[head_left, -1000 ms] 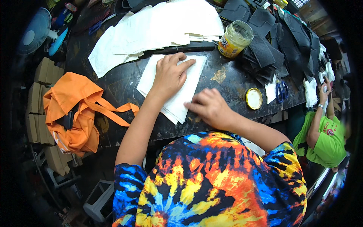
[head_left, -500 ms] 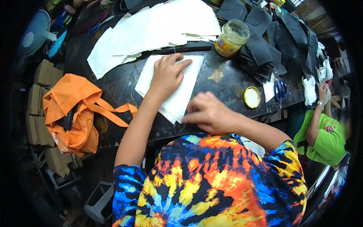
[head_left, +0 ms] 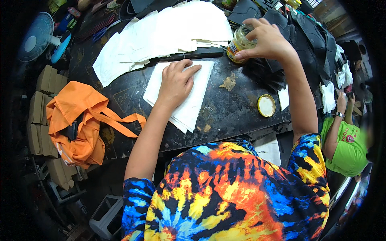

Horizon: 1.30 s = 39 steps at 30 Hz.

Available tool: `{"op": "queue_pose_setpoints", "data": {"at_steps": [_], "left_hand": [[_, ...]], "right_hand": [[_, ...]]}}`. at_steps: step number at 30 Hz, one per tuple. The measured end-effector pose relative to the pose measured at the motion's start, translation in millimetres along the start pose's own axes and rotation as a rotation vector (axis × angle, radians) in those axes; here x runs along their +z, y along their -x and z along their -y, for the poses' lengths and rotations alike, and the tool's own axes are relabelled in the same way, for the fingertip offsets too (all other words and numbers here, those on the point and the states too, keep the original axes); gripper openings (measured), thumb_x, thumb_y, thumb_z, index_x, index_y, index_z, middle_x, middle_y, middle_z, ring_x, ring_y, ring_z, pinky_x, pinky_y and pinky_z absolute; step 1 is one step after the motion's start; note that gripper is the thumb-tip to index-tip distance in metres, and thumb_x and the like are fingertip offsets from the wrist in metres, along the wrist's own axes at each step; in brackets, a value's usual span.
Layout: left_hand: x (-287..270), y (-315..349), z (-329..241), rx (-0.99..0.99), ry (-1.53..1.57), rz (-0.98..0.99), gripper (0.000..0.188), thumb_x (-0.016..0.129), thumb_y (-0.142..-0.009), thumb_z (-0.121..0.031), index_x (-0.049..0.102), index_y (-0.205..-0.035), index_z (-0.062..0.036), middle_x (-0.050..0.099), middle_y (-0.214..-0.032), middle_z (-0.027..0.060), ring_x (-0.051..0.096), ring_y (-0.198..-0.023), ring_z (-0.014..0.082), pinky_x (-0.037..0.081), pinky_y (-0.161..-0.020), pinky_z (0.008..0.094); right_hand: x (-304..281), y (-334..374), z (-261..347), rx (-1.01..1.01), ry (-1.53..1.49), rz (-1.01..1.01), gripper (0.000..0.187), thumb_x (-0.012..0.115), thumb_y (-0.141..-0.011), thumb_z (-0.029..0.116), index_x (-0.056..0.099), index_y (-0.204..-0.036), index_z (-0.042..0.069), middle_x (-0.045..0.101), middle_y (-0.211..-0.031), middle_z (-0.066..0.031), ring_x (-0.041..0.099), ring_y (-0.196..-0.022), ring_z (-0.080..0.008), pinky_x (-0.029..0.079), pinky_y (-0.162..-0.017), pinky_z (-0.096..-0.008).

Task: The person repeatedly assembles small sandwiches by placing a white bread slice on the table, spreading a yellow paste from a jar onto the bread, and topping it with a dark rectangular slice. The assembled sandwiches are stacked on the table. Another person is visible in the background working separately.

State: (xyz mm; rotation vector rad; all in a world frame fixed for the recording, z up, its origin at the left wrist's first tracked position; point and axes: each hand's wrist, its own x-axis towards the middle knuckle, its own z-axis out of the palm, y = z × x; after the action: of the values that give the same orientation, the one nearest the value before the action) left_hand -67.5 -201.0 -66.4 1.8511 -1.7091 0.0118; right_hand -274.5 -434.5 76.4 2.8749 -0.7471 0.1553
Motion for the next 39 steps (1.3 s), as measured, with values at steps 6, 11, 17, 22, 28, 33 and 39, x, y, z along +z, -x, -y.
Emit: {"op": "queue_pose_setpoints", "data": {"at_steps": [6,11,17,22,28,33,39], "left_hand": [[-2,1,-2,0.003,0.016,-0.001,0.038,0.063,-0.096,-0.01,0.076,-0.132,-0.0184,0.066,-0.133,0.0081,0.058,-0.125,0.0286,0.039,-0.111,0.047],[-2,1,-1,-0.001,0.004,0.004,0.039,0.064,-0.095,-0.01,0.075,-0.132,-0.019,0.066,-0.133,0.0078,0.058,-0.124,0.0289,0.04,-0.11,0.047],[-2,2,0,0.01,0.022,-0.01,0.04,0.064,-0.095,-0.011,0.075,-0.132,-0.02,0.066,-0.132,0.0075,0.059,-0.123,0.029,0.041,-0.109,0.0469],[0,2,1,0.002,0.003,-0.011,0.04,0.064,-0.095,-0.011,0.075,-0.132,-0.0206,0.066,-0.133,0.0079,0.059,-0.125,0.0288,0.04,-0.11,0.0475],[-1,1,0,-0.006,0.0,0.003,0.04,0.064,-0.096,-0.01,0.075,-0.132,-0.0206,0.066,-0.133,0.008,0.058,-0.125,0.0294,0.039,-0.111,0.0474],[-3,2,-1,-0.001,0.0,0.013,0.04,0.064,-0.095,-0.011,0.075,-0.133,-0.0206,0.065,-0.134,0.0085,0.058,-0.125,0.0299,0.04,-0.11,0.0478],[-6,2,-4,-0.005,0.013,0.024,0.04,0.064,-0.095,-0.011,0.073,-0.134,-0.0166,0.065,-0.134,0.0082,0.059,-0.125,0.0301,0.041,-0.11,0.0484]], "right_hand": [[-20,45,22,0.003,-0.131,-0.62,0.03,0.088,-0.085,0.037,0.08,-0.084,0.008,0.072,-0.114,-0.0096,0.066,-0.112,-0.0308,0.049,-0.093,-0.0428],[-7,92,84,-0.052,-0.81,-0.106,0.02,0.082,-0.09,0.025,0.082,-0.095,0.006,0.067,-0.094,-0.0115,0.064,-0.095,-0.0295,0.051,-0.085,-0.041],[78,103,156,-0.041,-0.838,-0.061,0.035,0.065,-0.088,0.001,0.078,-0.12,0.009,0.063,-0.099,-0.0116,0.06,-0.1,-0.0328,0.047,-0.088,-0.0448],[78,136,177,-0.408,-0.706,-0.083,0.041,0.077,-0.081,0.012,0.078,-0.122,0.017,0.062,-0.099,-0.0036,0.058,-0.097,-0.0245,0.042,-0.083,-0.0415],[71,127,167,-0.508,-0.858,-0.025,0.045,0.076,-0.081,0.011,0.077,-0.125,0.017,0.062,-0.101,-0.0051,0.059,-0.1,-0.0255,0.042,-0.084,-0.0415],[58,125,161,-0.403,-0.728,0.027,0.04,0.076,-0.079,0.011,0.08,-0.118,0.019,0.062,-0.102,-0.0045,0.058,-0.102,-0.0247,0.042,-0.084,-0.0416],[62,111,143,-0.295,-0.773,-0.095,0.048,0.074,-0.079,0.006,0.078,-0.126,0.02,0.062,-0.106,-0.0054,0.058,-0.102,-0.027,0.043,-0.085,-0.0434]]}}
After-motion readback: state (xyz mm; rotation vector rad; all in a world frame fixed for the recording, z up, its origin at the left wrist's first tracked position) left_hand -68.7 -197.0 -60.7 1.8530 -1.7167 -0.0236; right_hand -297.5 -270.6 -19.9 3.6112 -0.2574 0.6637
